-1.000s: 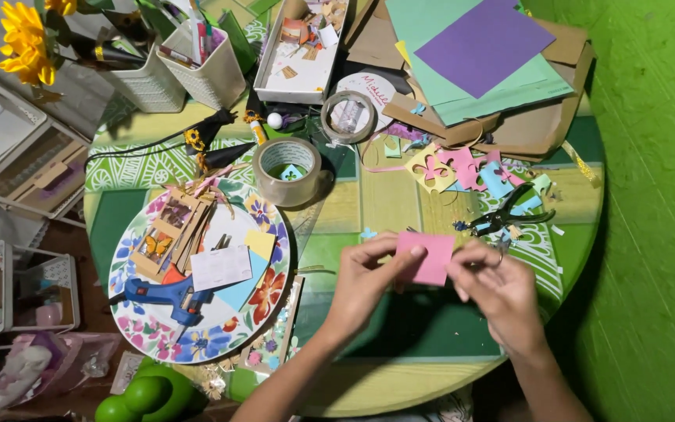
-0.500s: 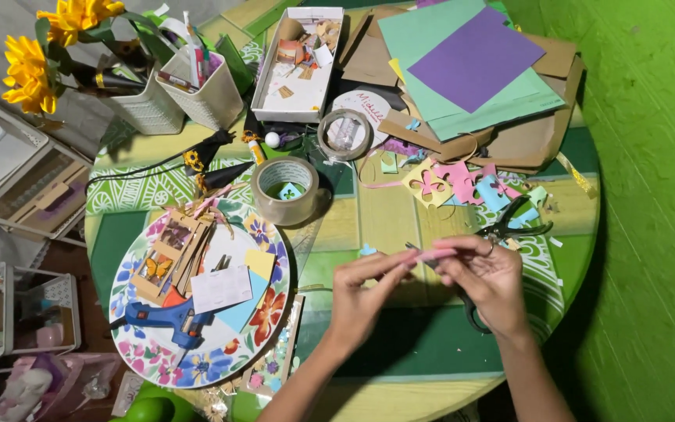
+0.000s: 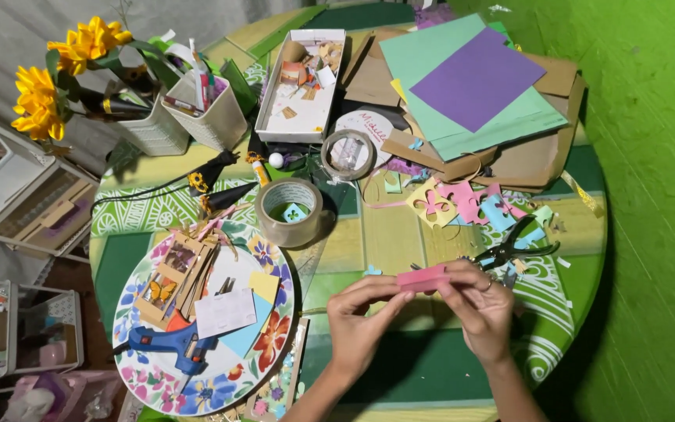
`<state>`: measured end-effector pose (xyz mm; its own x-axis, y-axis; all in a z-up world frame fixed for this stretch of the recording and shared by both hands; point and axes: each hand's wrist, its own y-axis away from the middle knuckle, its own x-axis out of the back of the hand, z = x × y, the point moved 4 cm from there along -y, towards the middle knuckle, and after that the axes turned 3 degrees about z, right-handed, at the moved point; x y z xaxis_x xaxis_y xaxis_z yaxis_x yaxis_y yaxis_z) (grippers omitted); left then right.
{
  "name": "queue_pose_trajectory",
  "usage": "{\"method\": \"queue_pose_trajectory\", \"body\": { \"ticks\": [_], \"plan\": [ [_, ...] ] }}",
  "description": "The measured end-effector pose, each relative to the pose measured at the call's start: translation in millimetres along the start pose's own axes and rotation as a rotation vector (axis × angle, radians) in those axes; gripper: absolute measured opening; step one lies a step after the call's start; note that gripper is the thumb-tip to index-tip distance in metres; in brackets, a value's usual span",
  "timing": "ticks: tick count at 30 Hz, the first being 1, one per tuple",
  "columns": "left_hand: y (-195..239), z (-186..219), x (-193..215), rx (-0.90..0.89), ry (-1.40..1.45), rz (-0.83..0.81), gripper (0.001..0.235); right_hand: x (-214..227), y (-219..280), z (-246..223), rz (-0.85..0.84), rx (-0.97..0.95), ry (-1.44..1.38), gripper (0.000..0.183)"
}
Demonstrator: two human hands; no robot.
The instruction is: Cutting and folding small paper shapes for a craft project.
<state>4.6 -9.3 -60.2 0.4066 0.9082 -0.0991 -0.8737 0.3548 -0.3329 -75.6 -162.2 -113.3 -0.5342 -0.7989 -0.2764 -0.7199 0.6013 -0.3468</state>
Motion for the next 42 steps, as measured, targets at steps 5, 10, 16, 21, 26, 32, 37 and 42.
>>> {"method": "queue_pose_trajectory", "body": {
  "ticks": [5,10,16,21,26,32,37,42],
  "plan": [
    [5.8,-19.5,0.1,0.212,0.151,0.069,0.037,0.2,4.1,3.6,0.124,-0.061,0.081,0.026],
    [5.8,-22.8,-2.8,0.310,0.204,0.030,0.051,1.5,2.5,3.6,0.194,-0.122,0.144,0.035],
    [9.6,-35.0,-4.1,0.439,0.208,-0.011,0.032,-0.7,2.4,-1.4,0.164,-0.082,0.207,0.032],
    [7.0,-29.7,-6.4,0.520,0.270,-0.116,0.025,-6.3,2.1,-7.4,0.074,-0.057,0.215,0.033],
    [5.1,-23.9,-9.0,0.483,0.299,-0.096,0.021,1.5,-3.0,8.5,0.029,-0.334,0.040,0.038],
    [7.7,-32.9,-10.3,0.470,0.297,-0.131,0.023,8.0,-0.9,23.7,-0.010,-0.365,-0.068,0.004],
    [10.0,-44.8,-12.7,0.536,0.304,-0.173,0.025,1.1,-4.4,13.8,0.001,-0.270,0.035,0.003],
    [1.5,-32.5,-15.0,0.527,0.320,-0.174,0.022,-7.2,-13.9,4.3,-0.032,-0.228,-0.009,0.007]
  ]
}}
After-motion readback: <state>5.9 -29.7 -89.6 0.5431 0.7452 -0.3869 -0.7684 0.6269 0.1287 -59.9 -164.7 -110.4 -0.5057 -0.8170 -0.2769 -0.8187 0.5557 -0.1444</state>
